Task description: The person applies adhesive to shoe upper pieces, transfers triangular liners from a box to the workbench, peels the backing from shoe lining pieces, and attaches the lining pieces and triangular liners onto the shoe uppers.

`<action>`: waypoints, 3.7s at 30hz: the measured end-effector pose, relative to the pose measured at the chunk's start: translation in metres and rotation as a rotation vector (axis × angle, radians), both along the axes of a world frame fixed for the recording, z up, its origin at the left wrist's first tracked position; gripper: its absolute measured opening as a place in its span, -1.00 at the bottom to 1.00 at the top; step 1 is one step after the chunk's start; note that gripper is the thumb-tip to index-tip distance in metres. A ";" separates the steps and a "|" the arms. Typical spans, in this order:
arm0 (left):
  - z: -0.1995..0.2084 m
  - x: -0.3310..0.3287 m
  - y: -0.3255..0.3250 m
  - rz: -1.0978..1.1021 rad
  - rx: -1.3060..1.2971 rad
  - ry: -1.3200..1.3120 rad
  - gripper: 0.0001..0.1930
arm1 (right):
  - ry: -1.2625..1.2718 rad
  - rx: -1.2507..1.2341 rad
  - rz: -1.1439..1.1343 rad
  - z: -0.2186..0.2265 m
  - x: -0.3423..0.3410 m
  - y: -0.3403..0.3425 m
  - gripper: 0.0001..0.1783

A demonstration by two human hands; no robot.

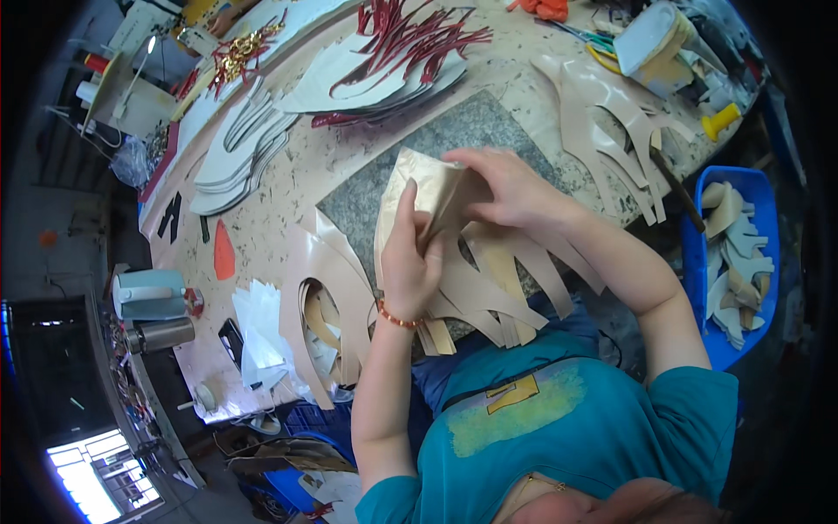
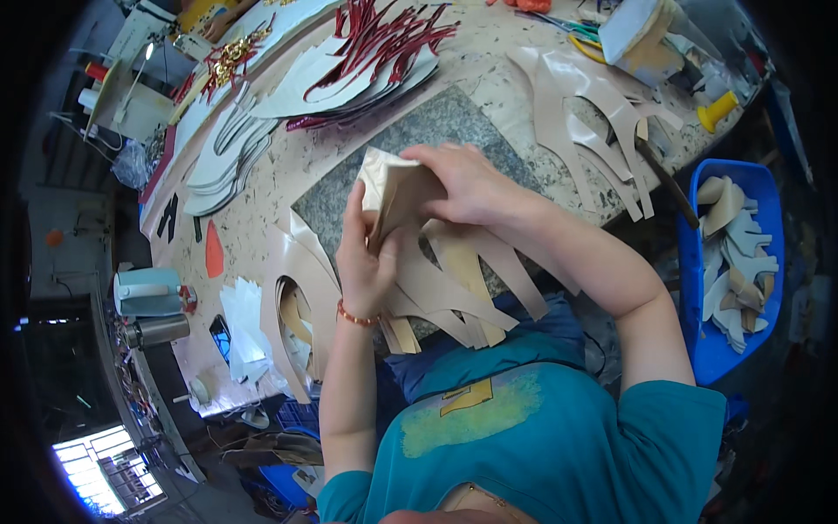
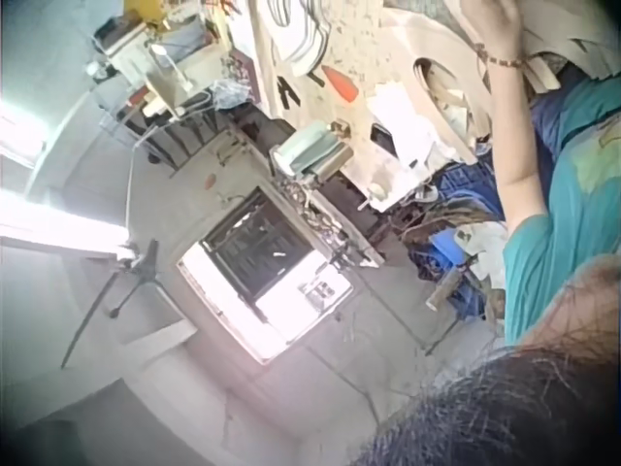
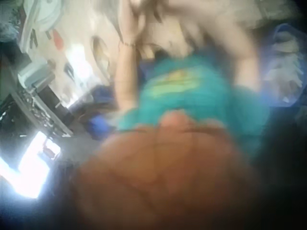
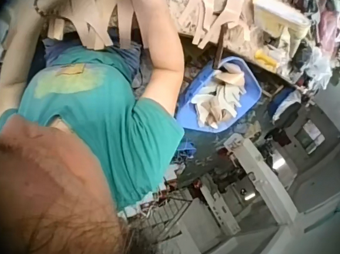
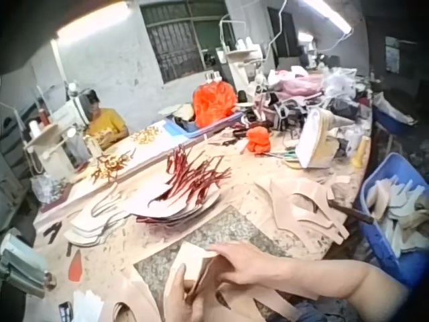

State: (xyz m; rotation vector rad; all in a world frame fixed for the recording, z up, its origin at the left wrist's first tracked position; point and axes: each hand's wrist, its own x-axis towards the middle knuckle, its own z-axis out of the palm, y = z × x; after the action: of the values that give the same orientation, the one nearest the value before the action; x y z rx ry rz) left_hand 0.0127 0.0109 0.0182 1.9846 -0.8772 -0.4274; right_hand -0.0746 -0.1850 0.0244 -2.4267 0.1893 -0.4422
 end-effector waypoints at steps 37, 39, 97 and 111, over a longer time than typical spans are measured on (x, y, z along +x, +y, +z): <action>0.032 -0.040 0.021 -0.126 -0.052 -0.017 -0.61 | -0.433 -0.314 0.127 0.034 -0.009 0.069 -0.89; 0.025 -0.042 0.023 -0.107 -0.048 -0.009 -0.59 | -0.380 -0.049 0.096 0.032 -0.009 0.068 -0.91; 0.106 0.046 -0.061 0.113 -0.691 -0.057 -0.82 | -0.445 -0.033 -0.122 0.085 -0.031 0.037 -0.75; 0.086 0.051 -0.060 0.115 -0.741 0.668 -0.78 | -0.626 -0.649 0.165 0.081 -0.027 0.042 -0.84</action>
State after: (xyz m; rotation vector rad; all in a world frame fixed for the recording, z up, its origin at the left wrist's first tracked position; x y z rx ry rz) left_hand 0.0640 -0.0489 0.1047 1.0893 -0.3955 -0.5520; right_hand -0.1021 -0.1429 0.1055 -2.7243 -0.4942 -1.3129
